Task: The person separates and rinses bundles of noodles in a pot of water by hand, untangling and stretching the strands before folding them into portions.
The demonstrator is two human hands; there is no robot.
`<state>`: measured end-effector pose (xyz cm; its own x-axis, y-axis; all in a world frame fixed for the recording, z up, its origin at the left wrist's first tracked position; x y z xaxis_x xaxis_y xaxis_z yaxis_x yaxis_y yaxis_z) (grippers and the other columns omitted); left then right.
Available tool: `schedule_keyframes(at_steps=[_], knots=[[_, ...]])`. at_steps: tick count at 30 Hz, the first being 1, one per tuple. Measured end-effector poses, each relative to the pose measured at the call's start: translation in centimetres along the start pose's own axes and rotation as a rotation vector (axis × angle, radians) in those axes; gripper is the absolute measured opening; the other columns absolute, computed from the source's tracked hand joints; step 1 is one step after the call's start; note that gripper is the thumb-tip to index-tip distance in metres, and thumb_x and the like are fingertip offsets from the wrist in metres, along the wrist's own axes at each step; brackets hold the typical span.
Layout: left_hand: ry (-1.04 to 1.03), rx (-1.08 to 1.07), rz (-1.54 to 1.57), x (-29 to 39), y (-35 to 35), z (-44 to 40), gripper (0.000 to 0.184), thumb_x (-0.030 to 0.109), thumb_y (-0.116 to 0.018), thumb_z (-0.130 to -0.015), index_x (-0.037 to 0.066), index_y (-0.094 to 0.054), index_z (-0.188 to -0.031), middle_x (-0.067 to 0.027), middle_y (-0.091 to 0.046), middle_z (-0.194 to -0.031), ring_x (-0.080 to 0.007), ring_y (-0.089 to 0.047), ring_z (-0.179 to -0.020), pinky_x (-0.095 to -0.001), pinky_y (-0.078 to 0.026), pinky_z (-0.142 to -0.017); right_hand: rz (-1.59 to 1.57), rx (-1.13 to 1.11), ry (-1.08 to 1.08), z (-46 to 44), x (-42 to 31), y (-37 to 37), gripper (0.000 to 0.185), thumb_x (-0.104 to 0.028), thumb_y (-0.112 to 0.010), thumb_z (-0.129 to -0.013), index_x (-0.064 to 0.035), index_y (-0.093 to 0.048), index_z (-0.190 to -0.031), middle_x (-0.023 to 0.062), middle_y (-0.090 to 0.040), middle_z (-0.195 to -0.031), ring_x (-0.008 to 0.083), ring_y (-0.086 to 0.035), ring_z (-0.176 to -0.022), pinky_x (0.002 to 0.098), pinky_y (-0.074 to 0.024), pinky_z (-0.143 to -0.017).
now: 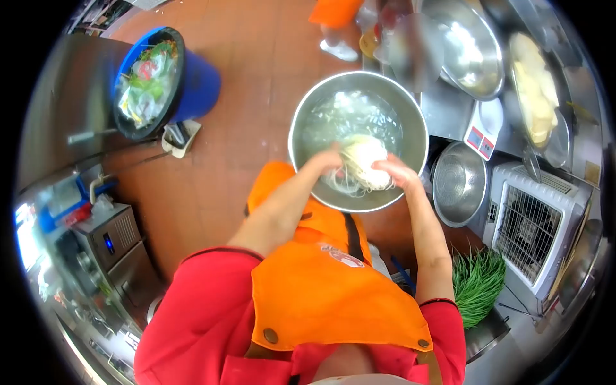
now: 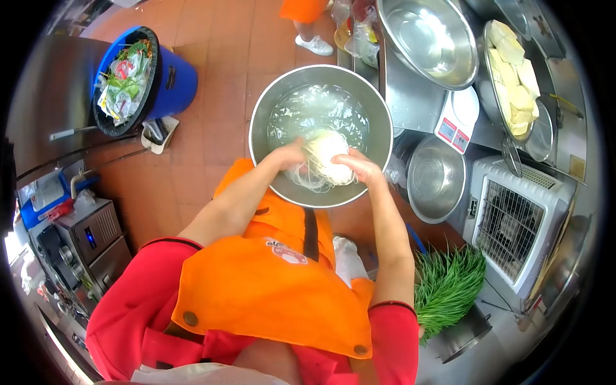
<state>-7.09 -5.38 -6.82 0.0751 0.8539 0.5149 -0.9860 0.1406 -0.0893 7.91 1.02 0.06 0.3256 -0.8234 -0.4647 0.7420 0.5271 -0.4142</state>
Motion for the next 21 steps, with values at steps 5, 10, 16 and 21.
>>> schedule_keyframes(at_steps=[5,10,16,21], knots=[[0.116,-0.150,0.906,-0.2,-0.8,1.6,0.044,0.037,-0.047,-0.095,0.005,-0.046,-0.126,-0.0197,-0.056,-0.118,-0.0317,-0.061,-0.098,-0.0482,-0.051,-0.082,0.159,0.024,0.358,0.0,-0.3,-3.3,0.053,-0.012,-0.065,-0.077,0.0011,-0.047,-0.125,0.0121,-0.060,-0.113,0.0239,-0.060,-0.100,0.0373,-0.0476,-0.088],[0.108,-0.249,1.299,2.9,-0.5,4.1,0.057,0.055,-0.043,-0.091,0.009,-0.051,-0.125,-0.0128,-0.056,-0.123,-0.0298,-0.054,-0.112,-0.0534,-0.037,-0.101,1.220,0.417,0.297,1.2,-0.3,-9.3,0.057,-0.017,-0.065,-0.069,-0.0042,-0.048,-0.123,0.0137,-0.062,-0.105,0.0329,-0.055,-0.106,0.0589,-0.0335,-0.091],[-0.093,-0.001,0.632,2.7,1.1,2.1,0.077,0.012,-0.068,-0.083,0.010,-0.022,-0.144,-0.0215,-0.052,-0.122,-0.0302,-0.054,-0.112,-0.0446,-0.050,-0.087,1.391,0.697,0.458,0.7,4.7,-10.8,0.064,-0.016,-0.061,-0.074,-0.0068,-0.038,-0.133,0.0164,-0.054,-0.118,0.0310,-0.044,-0.121,0.0635,-0.0253,-0.096],[-0.239,0.046,0.246,5.8,3.3,3.7,0.089,-0.011,-0.055,-0.070,0.013,-0.016,-0.146,-0.0188,-0.050,-0.123,-0.0265,-0.057,-0.103,-0.0354,-0.051,-0.084,1.260,0.528,0.422,3.5,3.6,-10.6,0.073,-0.016,-0.064,-0.077,-0.0104,-0.027,-0.141,0.0218,-0.035,-0.138,0.0338,-0.038,-0.127,0.0616,-0.0231,-0.101]])
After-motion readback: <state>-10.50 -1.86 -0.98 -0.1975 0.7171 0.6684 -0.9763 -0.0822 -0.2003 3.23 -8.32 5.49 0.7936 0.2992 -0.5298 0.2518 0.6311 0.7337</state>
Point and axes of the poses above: each hand's wrist, its own z-axis away from the middle knuckle, its own y-axis out of the back of the hand, x = y × z, the point moved 7 cm from there along -z, towards the middle knuckle
